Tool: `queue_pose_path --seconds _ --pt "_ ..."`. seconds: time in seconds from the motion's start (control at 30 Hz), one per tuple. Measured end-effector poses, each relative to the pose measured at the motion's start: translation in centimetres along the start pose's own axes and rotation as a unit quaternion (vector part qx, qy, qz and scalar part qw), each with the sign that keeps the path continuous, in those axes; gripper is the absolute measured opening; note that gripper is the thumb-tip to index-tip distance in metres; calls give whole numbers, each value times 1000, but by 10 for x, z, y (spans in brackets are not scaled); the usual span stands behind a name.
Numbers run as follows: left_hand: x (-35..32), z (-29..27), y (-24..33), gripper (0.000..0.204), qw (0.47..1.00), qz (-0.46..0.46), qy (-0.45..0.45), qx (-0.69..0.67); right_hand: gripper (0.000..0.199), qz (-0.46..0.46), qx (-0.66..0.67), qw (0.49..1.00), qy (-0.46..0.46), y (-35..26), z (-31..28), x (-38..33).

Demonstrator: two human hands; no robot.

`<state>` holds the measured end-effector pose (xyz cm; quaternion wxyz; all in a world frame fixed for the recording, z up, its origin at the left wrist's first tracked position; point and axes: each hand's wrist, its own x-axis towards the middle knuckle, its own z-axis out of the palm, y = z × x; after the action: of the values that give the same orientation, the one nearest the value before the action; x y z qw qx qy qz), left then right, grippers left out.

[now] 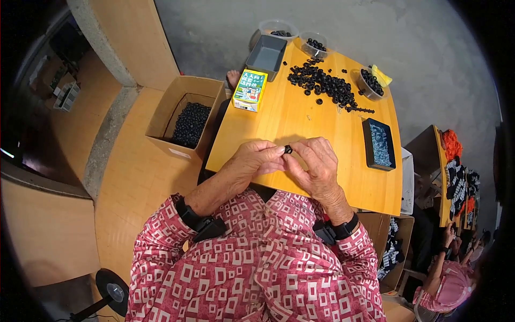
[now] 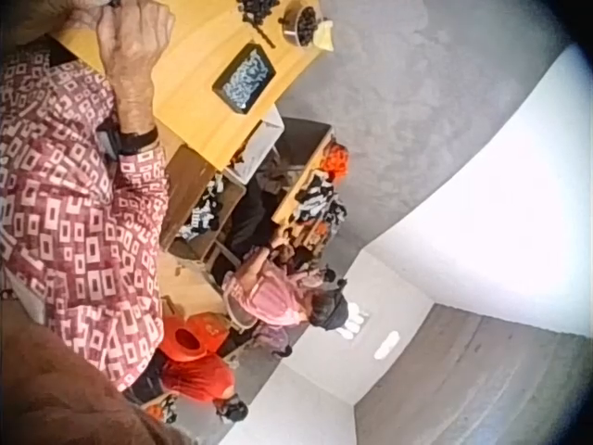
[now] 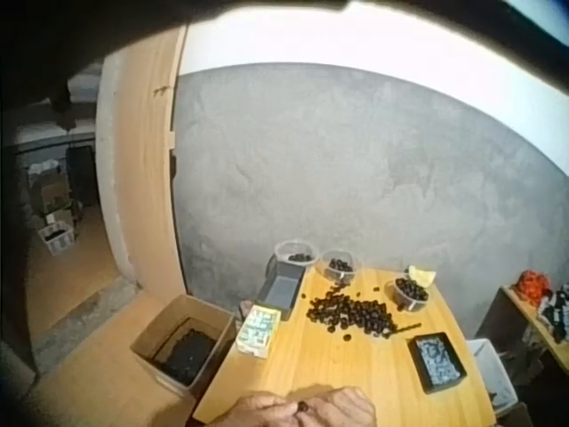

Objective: The person sorts black plastic rings by hand, moving them from a table into cardboard boxes and plastic containers.

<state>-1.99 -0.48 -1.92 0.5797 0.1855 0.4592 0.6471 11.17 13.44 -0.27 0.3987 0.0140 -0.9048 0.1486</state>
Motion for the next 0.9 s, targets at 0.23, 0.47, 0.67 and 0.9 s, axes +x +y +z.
queue_pose_path --seconds 0.23,0.47,0.67,0.9 --pt "2 -2 -2 25 999 36 30 -12 23 27 37 998 -46 -1 -5 7" --pt "2 -2 -2 25 999 15 43 -27 21 244 8 968 -64 77 -13 20" --pt "-1 2 2 27 998 12 57 -27 18 244 -85 957 -135 97 9 27" --pt "0 -1 1 30 998 16 55 -20 11 174 -162 958 -161 107 23 25"
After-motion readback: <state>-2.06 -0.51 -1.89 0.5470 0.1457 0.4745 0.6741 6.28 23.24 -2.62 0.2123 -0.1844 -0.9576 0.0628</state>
